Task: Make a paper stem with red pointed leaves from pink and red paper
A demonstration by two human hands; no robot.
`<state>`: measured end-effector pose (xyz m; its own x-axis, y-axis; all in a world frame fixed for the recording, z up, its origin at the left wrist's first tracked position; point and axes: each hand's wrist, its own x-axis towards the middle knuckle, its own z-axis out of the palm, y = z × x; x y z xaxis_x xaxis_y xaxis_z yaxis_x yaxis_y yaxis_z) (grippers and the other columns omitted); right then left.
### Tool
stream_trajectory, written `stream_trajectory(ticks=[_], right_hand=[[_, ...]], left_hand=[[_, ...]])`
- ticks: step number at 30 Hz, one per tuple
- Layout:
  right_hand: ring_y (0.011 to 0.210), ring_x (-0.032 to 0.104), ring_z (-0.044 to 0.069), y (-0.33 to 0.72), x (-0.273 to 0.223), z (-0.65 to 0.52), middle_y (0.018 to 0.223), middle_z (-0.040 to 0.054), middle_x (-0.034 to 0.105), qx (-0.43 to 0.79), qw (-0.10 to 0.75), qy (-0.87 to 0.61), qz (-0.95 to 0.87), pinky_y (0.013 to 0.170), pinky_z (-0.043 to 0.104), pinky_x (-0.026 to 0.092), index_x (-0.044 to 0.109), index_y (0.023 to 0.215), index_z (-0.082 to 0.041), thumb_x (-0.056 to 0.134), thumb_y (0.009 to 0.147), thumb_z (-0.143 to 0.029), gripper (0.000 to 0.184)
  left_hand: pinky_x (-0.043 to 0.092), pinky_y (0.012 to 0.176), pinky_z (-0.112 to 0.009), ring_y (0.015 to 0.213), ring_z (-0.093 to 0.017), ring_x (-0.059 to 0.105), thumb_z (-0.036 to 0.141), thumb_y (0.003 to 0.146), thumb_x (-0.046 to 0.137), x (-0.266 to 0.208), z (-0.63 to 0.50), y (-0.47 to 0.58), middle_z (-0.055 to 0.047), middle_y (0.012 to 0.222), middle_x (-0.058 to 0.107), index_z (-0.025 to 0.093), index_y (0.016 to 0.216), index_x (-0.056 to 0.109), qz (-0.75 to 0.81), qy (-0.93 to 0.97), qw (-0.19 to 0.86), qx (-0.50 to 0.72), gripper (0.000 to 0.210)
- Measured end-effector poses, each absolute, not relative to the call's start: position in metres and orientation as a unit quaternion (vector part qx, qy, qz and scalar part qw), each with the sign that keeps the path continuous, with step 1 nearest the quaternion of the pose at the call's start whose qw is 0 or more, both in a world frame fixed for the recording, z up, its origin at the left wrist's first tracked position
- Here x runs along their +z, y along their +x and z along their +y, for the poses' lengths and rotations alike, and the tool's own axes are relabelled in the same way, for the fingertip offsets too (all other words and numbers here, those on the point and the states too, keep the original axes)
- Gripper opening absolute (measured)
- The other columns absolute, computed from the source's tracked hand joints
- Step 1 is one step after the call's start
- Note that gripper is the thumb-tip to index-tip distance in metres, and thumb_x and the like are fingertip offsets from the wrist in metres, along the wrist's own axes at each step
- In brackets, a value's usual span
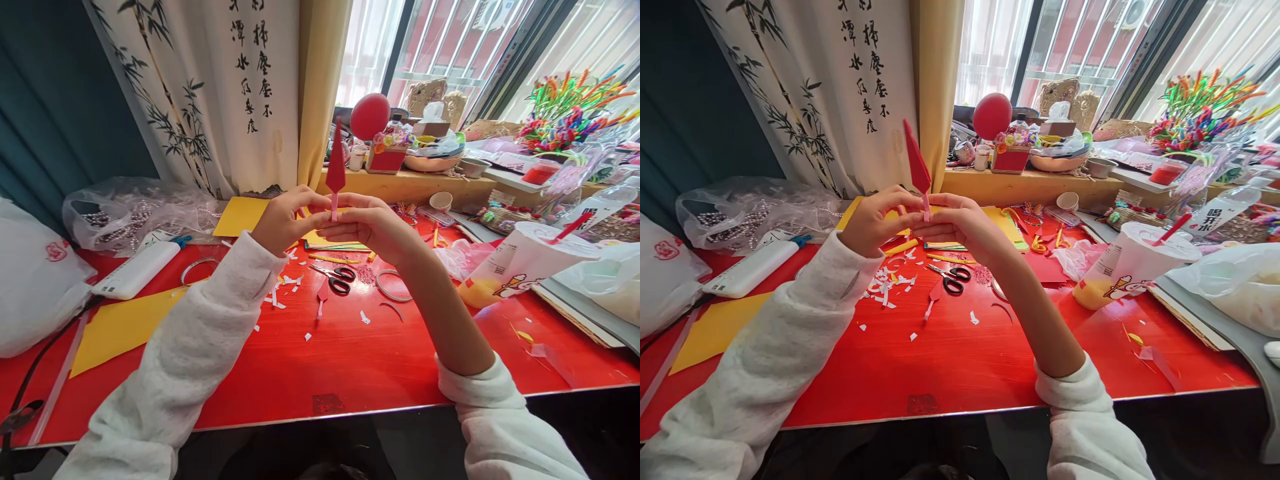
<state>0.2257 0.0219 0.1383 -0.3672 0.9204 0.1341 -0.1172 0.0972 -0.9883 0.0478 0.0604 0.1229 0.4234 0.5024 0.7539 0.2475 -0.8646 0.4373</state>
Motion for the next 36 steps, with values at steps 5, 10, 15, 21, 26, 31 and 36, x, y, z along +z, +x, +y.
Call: stream_trajectory(ticks=[5, 10, 15, 21, 26, 31, 36], right_hand=[[0.076, 0.071, 0.017, 0.23, 0.136, 0.025, 0.075, 0.0032, 0.071, 0.609, 0.411, -0.33, -0.592, 0.079, 0.031, 0.057, 0.058, 0.092, -0.017, 0.063, 0.072, -0.015, 0.021], [0.078, 0.071, 0.019, 0.235, 0.136, 0.028, 0.077, 0.0055, 0.071, 0.607, 0.394, -0.321, -0.611, 0.08, 0.034, 0.057, 0.062, 0.088, -0.015, 0.067, 0.07, -0.019, 0.019], [0.082, 0.071, 0.019, 0.235, 0.136, 0.028, 0.083, 0.0061, 0.071, 0.621, 0.403, -0.31, -0.597, 0.084, 0.035, 0.056, 0.063, 0.089, -0.014, 0.066, 0.072, -0.017, 0.018], [0.087, 0.069, 0.016, 0.231, 0.14, 0.022, 0.092, 0.0062, 0.07, 0.542, 0.454, -0.324, -0.629, 0.087, 0.031, 0.055, 0.064, 0.091, -0.015, 0.064, 0.078, -0.026, 0.018], [0.082, 0.069, 0.015, 0.224, 0.14, 0.017, 0.087, 0.005, 0.071, 0.45, 0.482, -0.348, -0.666, 0.082, 0.029, 0.056, 0.065, 0.091, -0.014, 0.066, 0.076, -0.028, 0.02], [0.071, 0.068, 0.013, 0.219, 0.134, 0.023, 0.075, 0.0014, 0.068, 0.385, 0.522, -0.358, -0.672, 0.074, 0.029, 0.058, 0.063, 0.085, -0.016, 0.066, 0.075, -0.031, 0.019], [0.067, 0.066, 0.011, 0.221, 0.132, 0.026, 0.073, 0.0009, 0.066, 0.34, 0.532, -0.364, -0.685, 0.069, 0.027, 0.056, 0.061, 0.082, -0.017, 0.062, 0.078, -0.032, 0.015]], left_hand=[[0.045, 0.068, -0.025, 0.072, -0.012, 0.057, 0.036, 0.08, 0.061, 0.122, 0.063, 0.047, -0.004, 0.081, 0.064, 0.015, 0.085, 0.069, 0.216, 0.856, 0.116, 0.455, 0.022], [0.046, 0.067, -0.025, 0.07, -0.012, 0.056, 0.031, 0.08, 0.061, 0.118, 0.065, 0.05, -0.004, 0.077, 0.063, 0.016, 0.081, 0.069, 0.184, 0.855, 0.037, 0.484, 0.017], [0.044, 0.063, -0.024, 0.065, -0.011, 0.055, 0.026, 0.078, 0.063, 0.116, 0.063, 0.055, -0.002, 0.073, 0.062, 0.017, 0.077, 0.066, 0.208, 0.831, -0.033, 0.515, 0.01], [0.045, 0.064, -0.025, 0.066, -0.012, 0.053, 0.02, 0.077, 0.061, 0.114, 0.063, 0.057, -0.001, 0.071, 0.062, 0.017, 0.077, 0.063, 0.234, 0.793, -0.095, 0.555, 0.004], [0.047, 0.066, -0.027, 0.065, -0.013, 0.052, 0.019, 0.077, 0.06, 0.111, 0.065, 0.059, -0.002, 0.069, 0.061, 0.017, 0.076, 0.063, 0.261, 0.769, -0.135, 0.568, 0.004], [0.047, 0.068, -0.028, 0.067, -0.013, 0.054, 0.021, 0.079, 0.059, 0.112, 0.064, 0.06, -0.003, 0.072, 0.063, 0.016, 0.078, 0.065, 0.27, 0.765, -0.109, 0.574, 0.008], [0.046, 0.063, -0.024, 0.069, -0.011, 0.057, 0.033, 0.08, 0.062, 0.117, 0.067, 0.055, -0.003, 0.076, 0.065, 0.016, 0.079, 0.066, 0.264, 0.766, 0.155, 0.565, 0.017]])
